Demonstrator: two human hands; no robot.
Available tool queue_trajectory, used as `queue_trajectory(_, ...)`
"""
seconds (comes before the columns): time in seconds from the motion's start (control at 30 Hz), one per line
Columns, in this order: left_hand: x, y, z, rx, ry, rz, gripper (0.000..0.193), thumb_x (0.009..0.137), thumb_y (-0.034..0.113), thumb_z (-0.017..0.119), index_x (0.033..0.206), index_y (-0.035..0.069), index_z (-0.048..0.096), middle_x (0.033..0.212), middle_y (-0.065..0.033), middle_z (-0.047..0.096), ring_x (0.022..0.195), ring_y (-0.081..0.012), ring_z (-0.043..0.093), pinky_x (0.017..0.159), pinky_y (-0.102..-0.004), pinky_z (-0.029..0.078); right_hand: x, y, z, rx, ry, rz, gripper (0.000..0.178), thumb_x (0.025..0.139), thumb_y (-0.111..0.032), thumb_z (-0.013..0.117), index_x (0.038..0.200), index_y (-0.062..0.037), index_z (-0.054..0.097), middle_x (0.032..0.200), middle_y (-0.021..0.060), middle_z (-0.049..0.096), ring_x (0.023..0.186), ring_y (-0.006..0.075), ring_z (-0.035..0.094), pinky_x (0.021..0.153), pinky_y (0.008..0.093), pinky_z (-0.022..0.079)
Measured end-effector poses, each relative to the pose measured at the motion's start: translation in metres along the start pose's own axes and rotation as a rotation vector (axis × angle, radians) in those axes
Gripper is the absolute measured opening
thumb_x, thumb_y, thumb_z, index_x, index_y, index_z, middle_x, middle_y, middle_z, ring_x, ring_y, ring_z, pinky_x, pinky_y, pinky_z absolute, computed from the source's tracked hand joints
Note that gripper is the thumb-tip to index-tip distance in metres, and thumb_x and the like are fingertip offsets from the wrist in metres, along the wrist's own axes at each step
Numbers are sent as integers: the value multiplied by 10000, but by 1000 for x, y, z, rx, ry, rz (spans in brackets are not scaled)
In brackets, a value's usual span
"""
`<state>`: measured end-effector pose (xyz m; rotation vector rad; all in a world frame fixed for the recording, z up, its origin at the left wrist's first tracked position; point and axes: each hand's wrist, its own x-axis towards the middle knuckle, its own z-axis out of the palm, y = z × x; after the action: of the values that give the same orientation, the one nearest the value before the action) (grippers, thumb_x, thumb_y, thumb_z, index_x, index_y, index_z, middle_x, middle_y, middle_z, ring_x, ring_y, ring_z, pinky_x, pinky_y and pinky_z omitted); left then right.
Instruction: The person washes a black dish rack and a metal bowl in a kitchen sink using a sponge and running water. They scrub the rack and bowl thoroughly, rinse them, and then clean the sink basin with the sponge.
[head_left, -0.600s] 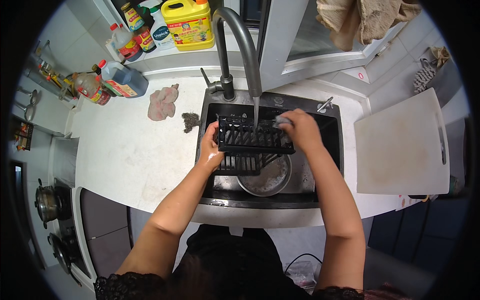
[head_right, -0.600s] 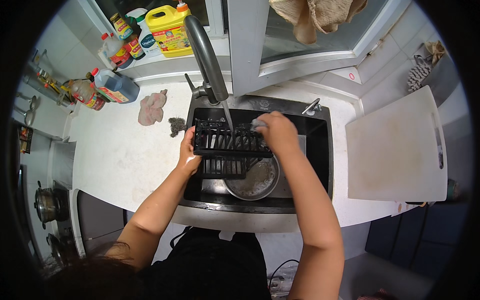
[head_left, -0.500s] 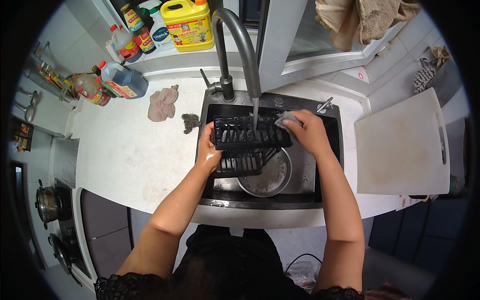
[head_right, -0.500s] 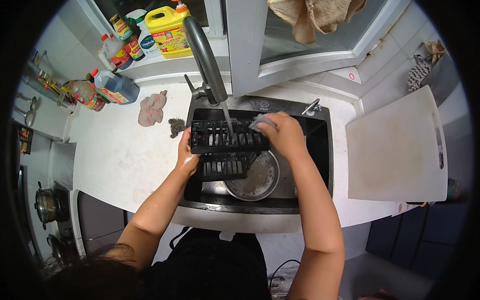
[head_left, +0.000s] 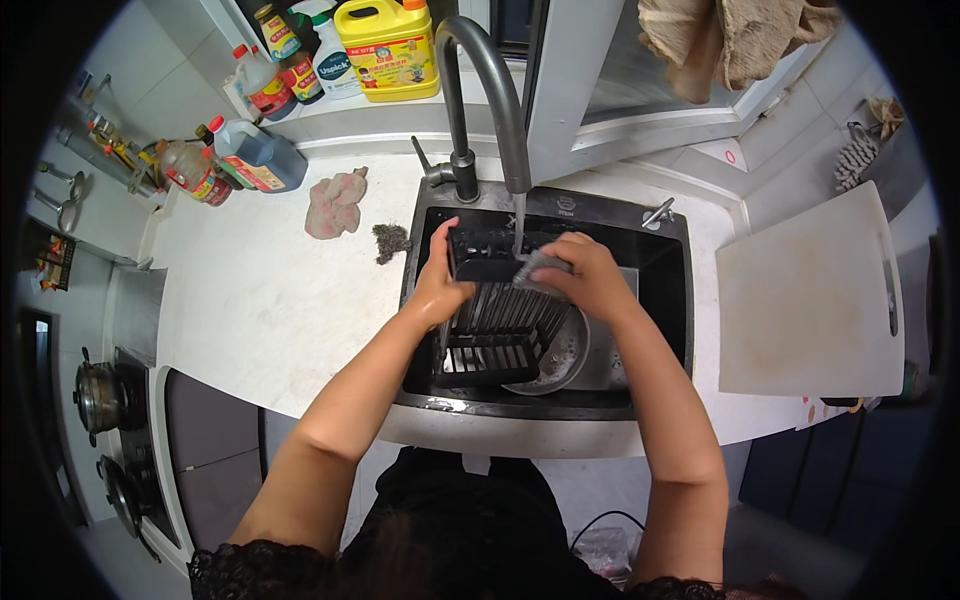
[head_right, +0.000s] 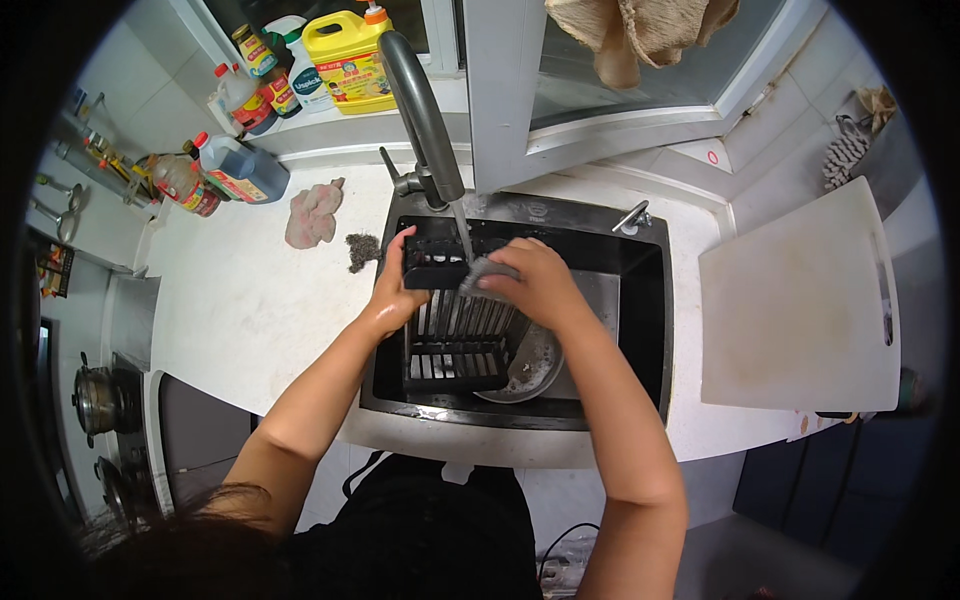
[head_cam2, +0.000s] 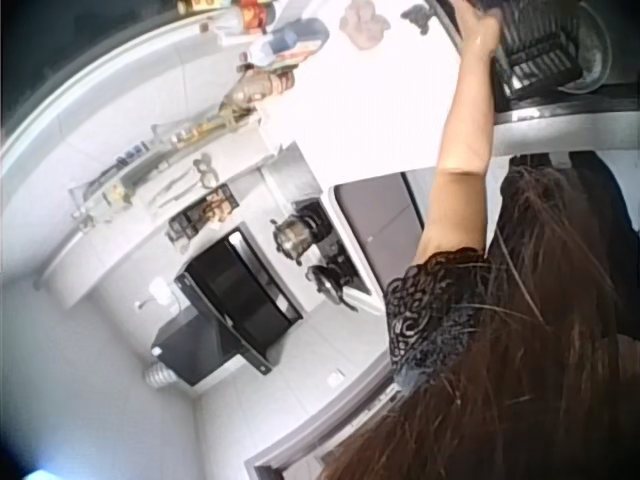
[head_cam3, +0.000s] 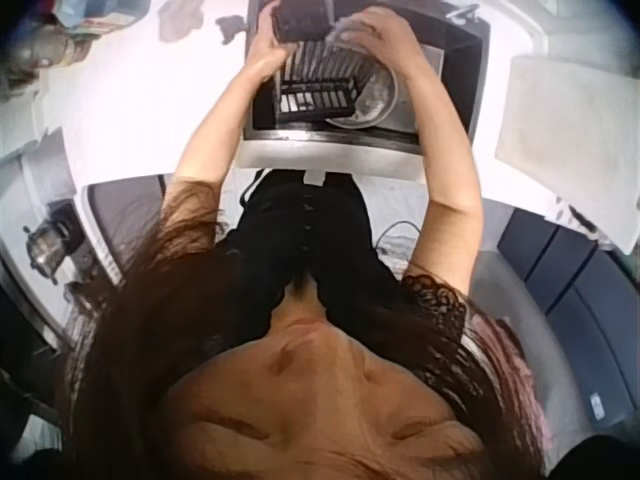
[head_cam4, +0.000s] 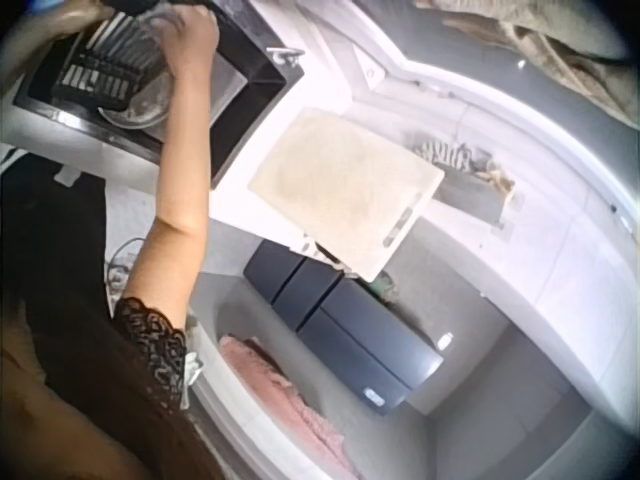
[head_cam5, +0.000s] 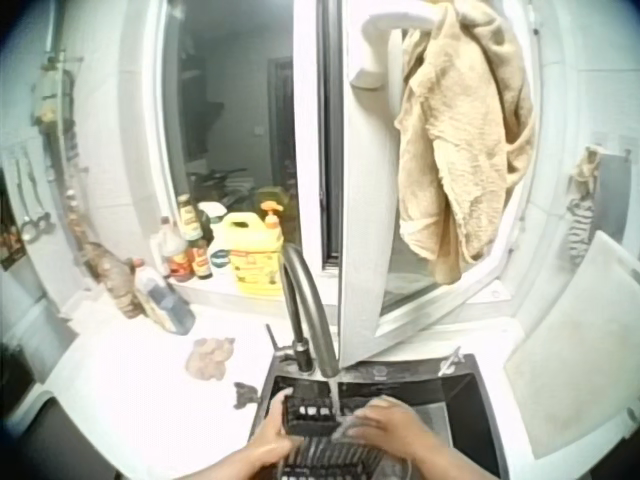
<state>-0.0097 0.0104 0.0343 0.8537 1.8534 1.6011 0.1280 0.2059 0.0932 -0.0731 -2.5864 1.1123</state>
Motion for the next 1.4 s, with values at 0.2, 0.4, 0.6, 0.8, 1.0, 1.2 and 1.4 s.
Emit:
queue_trajectory(0.2, 19, 1, 14, 111, 110, -116, 760, 656, -56, 615, 1323, 110, 292, 1118, -117, 516, 1013, -221, 520, 891, -291, 399, 32, -6, 16, 133, -25, 53, 236, 752, -168, 710, 931, -21, 668, 844, 70, 637, 789, 190, 583, 733, 312, 453)
queue_trajectory(0.4, 32, 37, 2, 4, -56, -330, 964, 577, 177, 817, 1364, -16, 297, 1215, -171, 502, 1129, -246, 482, 959, -307, 372, 14, 15, 25, 877, -28, 399, 217, 855, -109, 605, 1032, 14, 626, 890, 21, 640, 795, 84, 558, 744, 244, 457)
queue_trajectory(0.6, 2, 24, -38, 578, -249, -163, 1077, 601, 261, 791, 1438, -5, 168, 1349, -264, 415, 1249, -343, 430, 1045, -353, 338, 15, 32, 24, 1044, 204, 446, 202, 860, -125, 616, 1002, 19, 629, 878, 30, 655, 757, 87, 593, 692, 229, 468)
queue_trajectory(0.8, -7, 24, -34, 613, -173, -318, 821, 627, 24, 569, 1412, 81, 335, 1238, -193, 557, 1114, -276, 554, 962, -301, 400, 28, 39, 42, 570, 326, 488, 209, 813, -156, 680, 926, 18, 648, 786, -2, 633, 687, 71, 546, 627, 230, 436)
queue_trajectory(1.0, 1, 10, -46, 281, -315, -561, 775, 581, 3, 563, 1343, -18, 425, 1168, -98, 595, 921, -159, 549, 782, -233, 432, 37, 46, 42, 835, 240, 475, 212, 846, -75, 627, 1032, 26, 611, 869, 36, 660, 723, 85, 591, 657, 227, 471)
queue_trajectory(1.2, 2, -3, -33, 203, -487, -899, 569, 565, -50, 506, 1135, -58, 517, 866, -128, 609, 605, -182, 580, 470, -286, 438, 30, 80, 84, 215, 168, 800, 398, 696, -345, 767, 833, 20, 685, 745, 119, 670, 712, 194, 633, 662, 332, 480)
queue_trajectory(1.4, -22, -54, -40, 164, -562, -1055, 332, 579, -38, 501, 908, -50, 546, 811, -131, 590, 582, -197, 574, 443, -304, 434, 6, 75, 102, 679, 157, 983, 203, 749, -128, 717, 896, 9, 692, 804, 73, 677, 726, 139, 616, 627, 295, 470)
